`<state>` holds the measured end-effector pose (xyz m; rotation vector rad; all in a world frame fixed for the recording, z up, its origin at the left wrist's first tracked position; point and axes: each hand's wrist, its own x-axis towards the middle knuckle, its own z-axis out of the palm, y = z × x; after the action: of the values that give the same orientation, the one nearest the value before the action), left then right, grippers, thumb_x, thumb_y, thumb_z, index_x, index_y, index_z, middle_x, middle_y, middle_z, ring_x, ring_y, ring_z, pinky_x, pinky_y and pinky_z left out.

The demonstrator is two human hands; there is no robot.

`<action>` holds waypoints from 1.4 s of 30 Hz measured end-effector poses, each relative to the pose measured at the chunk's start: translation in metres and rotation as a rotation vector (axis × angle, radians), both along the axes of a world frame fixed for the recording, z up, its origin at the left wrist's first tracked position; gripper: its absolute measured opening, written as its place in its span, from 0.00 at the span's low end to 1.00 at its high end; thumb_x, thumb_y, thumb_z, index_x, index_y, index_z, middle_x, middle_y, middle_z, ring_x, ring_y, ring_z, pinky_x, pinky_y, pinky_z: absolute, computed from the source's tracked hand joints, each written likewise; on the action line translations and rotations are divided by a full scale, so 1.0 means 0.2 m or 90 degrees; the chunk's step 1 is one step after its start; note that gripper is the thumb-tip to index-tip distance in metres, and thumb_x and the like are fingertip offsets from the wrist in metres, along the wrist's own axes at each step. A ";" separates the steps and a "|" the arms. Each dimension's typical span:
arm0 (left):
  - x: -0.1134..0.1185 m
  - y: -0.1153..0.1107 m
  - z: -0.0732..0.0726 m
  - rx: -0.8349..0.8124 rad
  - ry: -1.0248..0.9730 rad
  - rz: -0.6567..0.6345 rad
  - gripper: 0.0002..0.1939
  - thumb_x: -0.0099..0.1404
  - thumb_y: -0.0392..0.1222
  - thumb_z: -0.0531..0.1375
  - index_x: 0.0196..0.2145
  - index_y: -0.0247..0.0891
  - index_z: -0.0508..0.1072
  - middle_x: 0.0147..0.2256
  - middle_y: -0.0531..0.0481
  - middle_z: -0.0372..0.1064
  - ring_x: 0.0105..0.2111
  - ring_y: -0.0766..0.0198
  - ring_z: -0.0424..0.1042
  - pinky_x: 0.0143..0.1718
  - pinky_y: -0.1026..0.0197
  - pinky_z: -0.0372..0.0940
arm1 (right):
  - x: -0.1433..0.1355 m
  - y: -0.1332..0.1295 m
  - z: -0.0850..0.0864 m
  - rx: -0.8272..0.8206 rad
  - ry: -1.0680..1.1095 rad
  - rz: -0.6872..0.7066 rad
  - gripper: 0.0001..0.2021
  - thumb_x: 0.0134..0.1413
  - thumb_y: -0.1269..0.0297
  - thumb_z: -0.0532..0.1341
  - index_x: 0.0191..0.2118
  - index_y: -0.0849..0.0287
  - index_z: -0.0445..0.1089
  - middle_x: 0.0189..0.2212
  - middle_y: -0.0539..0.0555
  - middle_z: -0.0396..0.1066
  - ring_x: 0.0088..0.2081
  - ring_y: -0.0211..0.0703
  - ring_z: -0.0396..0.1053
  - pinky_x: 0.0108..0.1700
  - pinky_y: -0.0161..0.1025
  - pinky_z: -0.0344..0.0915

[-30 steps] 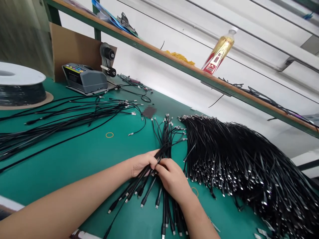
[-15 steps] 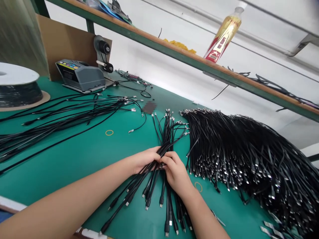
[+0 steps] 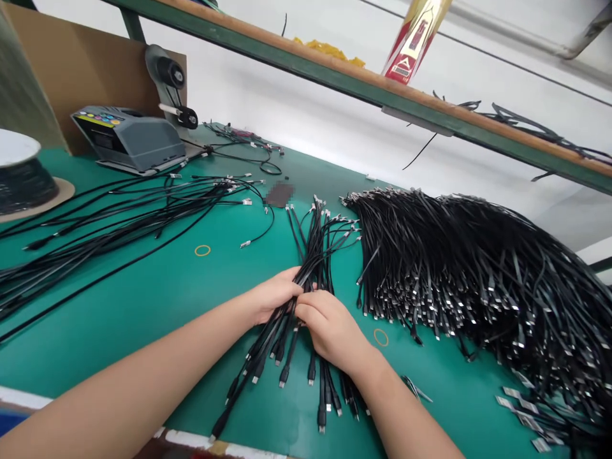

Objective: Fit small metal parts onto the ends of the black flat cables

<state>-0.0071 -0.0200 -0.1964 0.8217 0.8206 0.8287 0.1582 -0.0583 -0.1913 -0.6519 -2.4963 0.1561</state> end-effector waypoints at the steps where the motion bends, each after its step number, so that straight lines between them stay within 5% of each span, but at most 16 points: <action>1: 0.00 0.00 0.00 -0.002 0.004 0.001 0.23 0.47 0.25 0.59 0.42 0.37 0.71 0.28 0.53 0.70 0.29 0.63 0.72 0.30 0.64 0.67 | 0.00 -0.01 0.00 0.018 -0.017 0.006 0.15 0.65 0.78 0.48 0.48 0.58 0.67 0.45 0.59 0.72 0.46 0.46 0.66 0.55 0.50 0.65; 7: -0.01 0.00 0.01 -0.010 -0.004 0.007 0.19 0.46 0.24 0.59 0.37 0.36 0.71 0.27 0.52 0.70 0.29 0.62 0.73 0.30 0.65 0.67 | -0.01 -0.03 0.02 0.001 0.012 0.040 0.13 0.64 0.78 0.48 0.46 0.59 0.66 0.43 0.58 0.73 0.42 0.46 0.65 0.50 0.48 0.66; 12: 0.00 0.00 0.04 -0.019 -0.022 -0.001 0.16 0.46 0.24 0.60 0.34 0.36 0.70 0.25 0.53 0.68 0.24 0.65 0.72 0.24 0.67 0.65 | 0.03 -0.04 0.08 -0.191 0.060 0.066 0.05 0.67 0.69 0.52 0.41 0.57 0.65 0.36 0.54 0.71 0.40 0.44 0.67 0.45 0.42 0.67; 18: 0.00 0.00 0.05 -0.036 -0.016 -0.005 0.12 0.48 0.23 0.58 0.31 0.34 0.69 0.22 0.54 0.66 0.15 0.74 0.59 0.14 0.73 0.51 | 0.06 -0.09 0.16 -0.317 0.084 0.094 0.05 0.67 0.65 0.55 0.39 0.57 0.67 0.35 0.52 0.72 0.38 0.41 0.69 0.46 0.39 0.67; 26: 0.00 0.02 -0.01 -0.038 -0.032 0.005 0.15 0.48 0.22 0.60 0.31 0.37 0.67 0.22 0.57 0.63 0.16 0.73 0.63 0.17 0.72 0.57 | 0.04 -0.12 0.17 -0.442 -0.066 0.202 0.04 0.62 0.64 0.63 0.40 0.57 0.74 0.34 0.52 0.76 0.37 0.41 0.73 0.41 0.36 0.69; 32: 0.00 0.03 -0.04 -0.036 -0.037 0.001 0.16 0.48 0.22 0.61 0.32 0.38 0.67 0.22 0.58 0.60 0.17 0.72 0.63 0.20 0.70 0.61 | 0.05 -0.12 0.17 -0.548 -0.155 0.249 0.08 0.55 0.65 0.69 0.41 0.58 0.76 0.30 0.48 0.73 0.27 0.34 0.64 0.29 0.29 0.62; 37: 0.00 0.03 -0.04 -0.036 -0.031 -0.003 0.17 0.48 0.22 0.61 0.33 0.38 0.67 0.23 0.57 0.61 0.20 0.70 0.66 0.22 0.69 0.63 | 0.05 -0.13 0.18 -0.556 -0.114 0.276 0.20 0.50 0.62 0.72 0.49 0.61 0.74 0.39 0.52 0.75 0.29 0.34 0.63 0.33 0.30 0.65; 42: -0.01 0.03 -0.03 -0.038 -0.029 -0.003 0.16 0.48 0.22 0.61 0.33 0.38 0.68 0.25 0.55 0.63 0.21 0.70 0.67 0.23 0.70 0.64 | 0.05 -0.11 0.17 -0.509 -0.062 0.229 0.09 0.62 0.65 0.63 0.46 0.60 0.75 0.37 0.52 0.74 0.30 0.34 0.67 0.33 0.30 0.65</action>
<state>-0.0083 -0.0132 -0.2023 0.7491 0.7998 0.8115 0.1686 -0.0797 -0.1571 -0.4923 -2.5771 1.3248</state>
